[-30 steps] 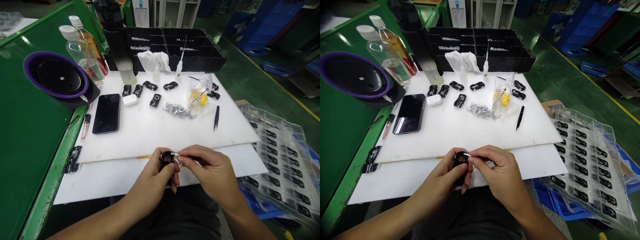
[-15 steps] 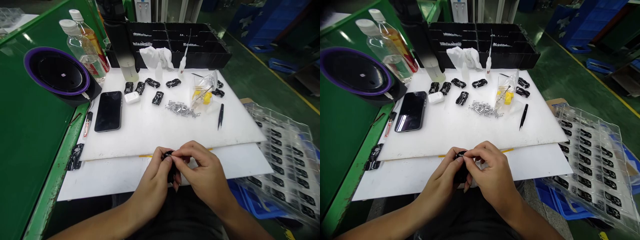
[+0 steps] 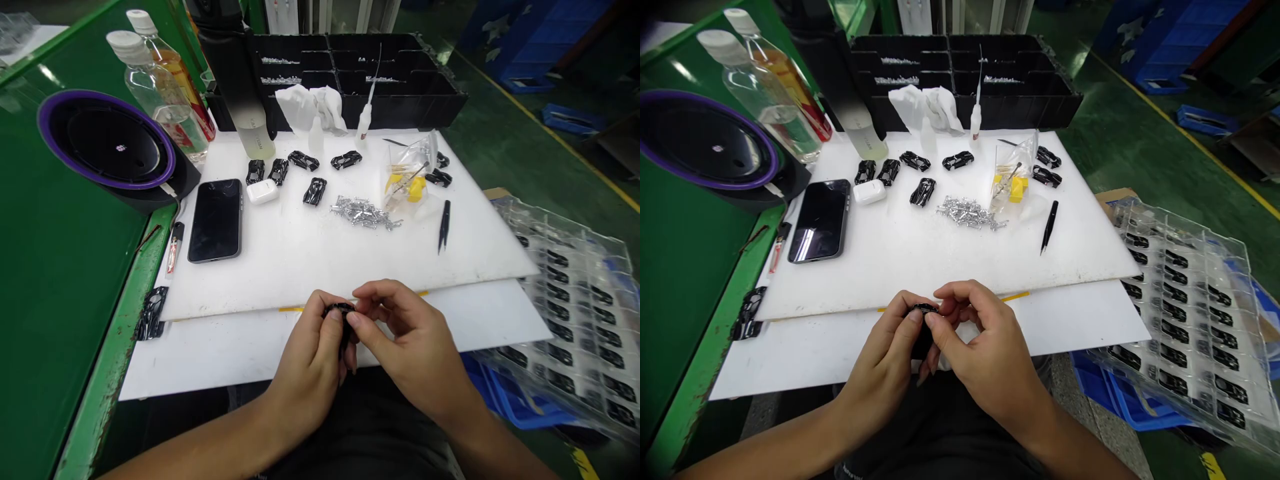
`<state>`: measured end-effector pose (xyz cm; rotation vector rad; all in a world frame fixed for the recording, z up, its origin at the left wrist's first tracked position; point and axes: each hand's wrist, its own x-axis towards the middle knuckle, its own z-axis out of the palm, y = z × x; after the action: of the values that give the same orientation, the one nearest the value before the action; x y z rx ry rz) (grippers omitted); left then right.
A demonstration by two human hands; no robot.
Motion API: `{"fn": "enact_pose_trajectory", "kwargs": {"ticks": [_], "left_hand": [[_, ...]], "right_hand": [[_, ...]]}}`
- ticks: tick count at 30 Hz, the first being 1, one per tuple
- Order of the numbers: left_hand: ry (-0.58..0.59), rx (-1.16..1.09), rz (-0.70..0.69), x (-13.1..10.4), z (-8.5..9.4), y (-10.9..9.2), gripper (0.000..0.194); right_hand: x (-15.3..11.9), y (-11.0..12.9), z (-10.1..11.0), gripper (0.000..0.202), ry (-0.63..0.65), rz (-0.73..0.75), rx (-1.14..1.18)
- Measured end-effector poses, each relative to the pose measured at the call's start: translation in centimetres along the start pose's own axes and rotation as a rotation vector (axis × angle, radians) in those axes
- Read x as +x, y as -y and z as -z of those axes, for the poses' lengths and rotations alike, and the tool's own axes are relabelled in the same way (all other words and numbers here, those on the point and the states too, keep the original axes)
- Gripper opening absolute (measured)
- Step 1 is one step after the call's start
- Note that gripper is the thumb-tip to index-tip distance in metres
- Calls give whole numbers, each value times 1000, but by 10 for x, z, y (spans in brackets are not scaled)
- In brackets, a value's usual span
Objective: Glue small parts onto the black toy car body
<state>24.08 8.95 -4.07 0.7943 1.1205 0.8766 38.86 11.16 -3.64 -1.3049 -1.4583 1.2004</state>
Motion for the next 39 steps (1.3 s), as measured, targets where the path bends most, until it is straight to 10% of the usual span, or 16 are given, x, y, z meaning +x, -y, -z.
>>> {"fn": "enact_pose_trajectory", "kwargs": {"ticks": [9,16,21,39], "left_hand": [[46,322,-81,2,11,-6,12],[75,938,-708,7,25,3,39],[56,1137,-891,14,29,12,42],[87,1178,-864,16,33,9,34]], "right_hand": [[5,4,14,16,138,-66,-46],[7,-9,25,12,80,-250,138],[3,-16,26,16,42,-289,108],[-9,-22,36,21,180,-272,-132]]}}
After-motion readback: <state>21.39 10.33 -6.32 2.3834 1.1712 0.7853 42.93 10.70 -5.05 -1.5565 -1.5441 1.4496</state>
